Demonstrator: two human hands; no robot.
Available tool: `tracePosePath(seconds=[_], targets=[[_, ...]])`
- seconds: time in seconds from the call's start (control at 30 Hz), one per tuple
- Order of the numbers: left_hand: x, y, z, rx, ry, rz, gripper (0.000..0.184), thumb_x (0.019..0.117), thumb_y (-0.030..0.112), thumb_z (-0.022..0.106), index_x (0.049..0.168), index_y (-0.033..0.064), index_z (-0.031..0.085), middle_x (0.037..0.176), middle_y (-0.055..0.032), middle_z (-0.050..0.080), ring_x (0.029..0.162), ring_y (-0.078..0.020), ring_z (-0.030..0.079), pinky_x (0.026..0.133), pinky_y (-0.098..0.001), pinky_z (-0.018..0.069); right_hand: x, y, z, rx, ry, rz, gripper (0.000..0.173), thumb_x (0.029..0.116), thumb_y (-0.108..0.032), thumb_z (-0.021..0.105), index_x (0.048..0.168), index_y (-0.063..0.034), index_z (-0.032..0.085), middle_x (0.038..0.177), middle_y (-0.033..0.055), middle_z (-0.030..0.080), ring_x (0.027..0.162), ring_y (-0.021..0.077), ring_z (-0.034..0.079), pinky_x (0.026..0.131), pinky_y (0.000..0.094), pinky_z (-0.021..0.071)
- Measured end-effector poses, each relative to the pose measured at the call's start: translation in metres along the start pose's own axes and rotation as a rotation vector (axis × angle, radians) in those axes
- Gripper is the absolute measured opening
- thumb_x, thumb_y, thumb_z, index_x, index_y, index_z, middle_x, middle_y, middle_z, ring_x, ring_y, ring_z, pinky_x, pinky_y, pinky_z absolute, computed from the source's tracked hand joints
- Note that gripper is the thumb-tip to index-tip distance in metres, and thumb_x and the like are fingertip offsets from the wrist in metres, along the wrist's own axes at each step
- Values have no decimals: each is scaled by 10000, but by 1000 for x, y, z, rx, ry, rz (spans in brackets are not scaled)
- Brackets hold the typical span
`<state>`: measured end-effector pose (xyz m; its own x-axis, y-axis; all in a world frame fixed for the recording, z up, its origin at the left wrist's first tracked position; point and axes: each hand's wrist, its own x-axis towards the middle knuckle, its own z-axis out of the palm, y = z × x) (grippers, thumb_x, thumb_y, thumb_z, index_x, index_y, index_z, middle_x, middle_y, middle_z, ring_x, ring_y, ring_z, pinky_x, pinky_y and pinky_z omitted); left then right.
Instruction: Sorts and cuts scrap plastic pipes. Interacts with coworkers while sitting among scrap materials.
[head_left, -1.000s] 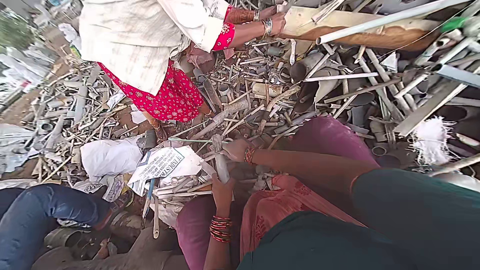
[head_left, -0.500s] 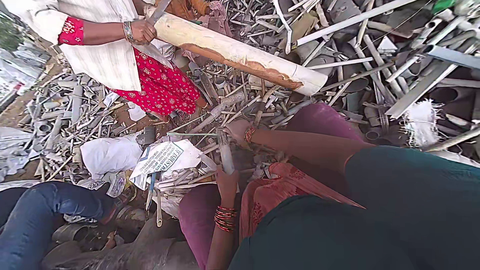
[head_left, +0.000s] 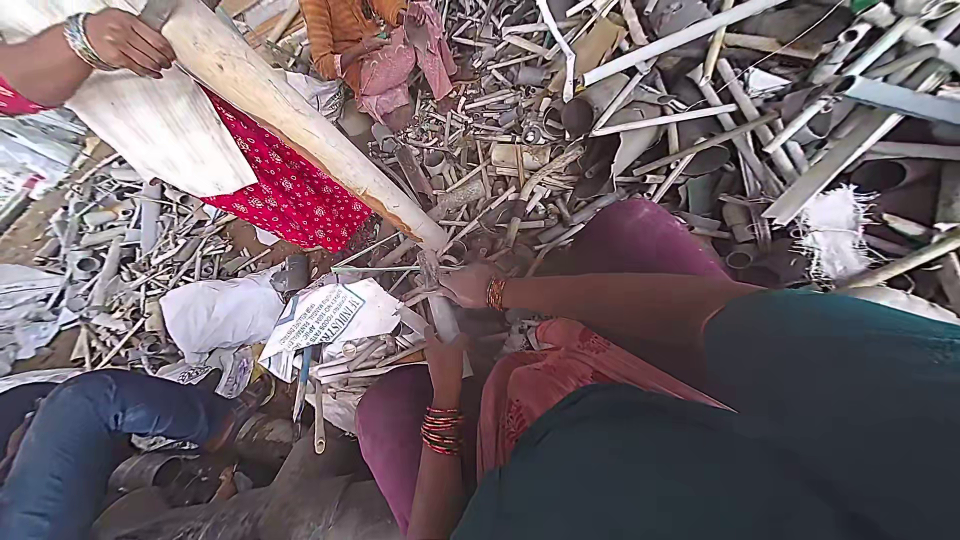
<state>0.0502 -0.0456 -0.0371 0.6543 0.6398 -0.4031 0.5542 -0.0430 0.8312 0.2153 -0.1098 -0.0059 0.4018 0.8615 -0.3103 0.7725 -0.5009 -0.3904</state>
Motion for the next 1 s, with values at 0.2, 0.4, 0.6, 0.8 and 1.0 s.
tracePosePath(seconds=[0.2,0.4,0.6,0.8,1.0], targets=[[-1,1,-1,92,-38,33,709,865,74,747,1465,-50,391,1191,-282,611,987,-331,648,856,-490,546,25,42,-16,39,176,137,516,1133,-394,320,1282,13,601,1136,267,684,1072,457,680,868,628,524],[3,0,-6,17,-22,41,640,881,48,715,1425,-62,396,1142,-250,599,908,-258,641,785,-406,556,4,-3,4,-1,74,28,529,1130,-420,319,1255,6,607,1080,247,687,1038,441,680,835,613,520],[1,1,-8,73,-59,43,631,867,57,731,1410,-60,431,1086,-228,619,809,-220,654,723,-381,568,25,37,-18,-5,155,155,545,1135,-407,288,1308,17,585,1139,269,684,1072,456,683,856,621,530],[0,1,-12,-83,-58,11,614,884,8,672,1418,-64,377,992,-182,608,664,-151,641,603,-296,573,19,15,1,-47,88,-48,536,1132,-413,316,1258,29,591,1069,264,677,1018,454,683,829,610,524],[-8,2,-6,-211,-111,1,591,890,-25,623,1408,-74,343,875,-137,597,554,-129,623,515,-272,572,9,22,-2,-38,89,-70,539,1136,-407,300,1244,30,595,1046,264,679,996,453,688,819,612,526]])
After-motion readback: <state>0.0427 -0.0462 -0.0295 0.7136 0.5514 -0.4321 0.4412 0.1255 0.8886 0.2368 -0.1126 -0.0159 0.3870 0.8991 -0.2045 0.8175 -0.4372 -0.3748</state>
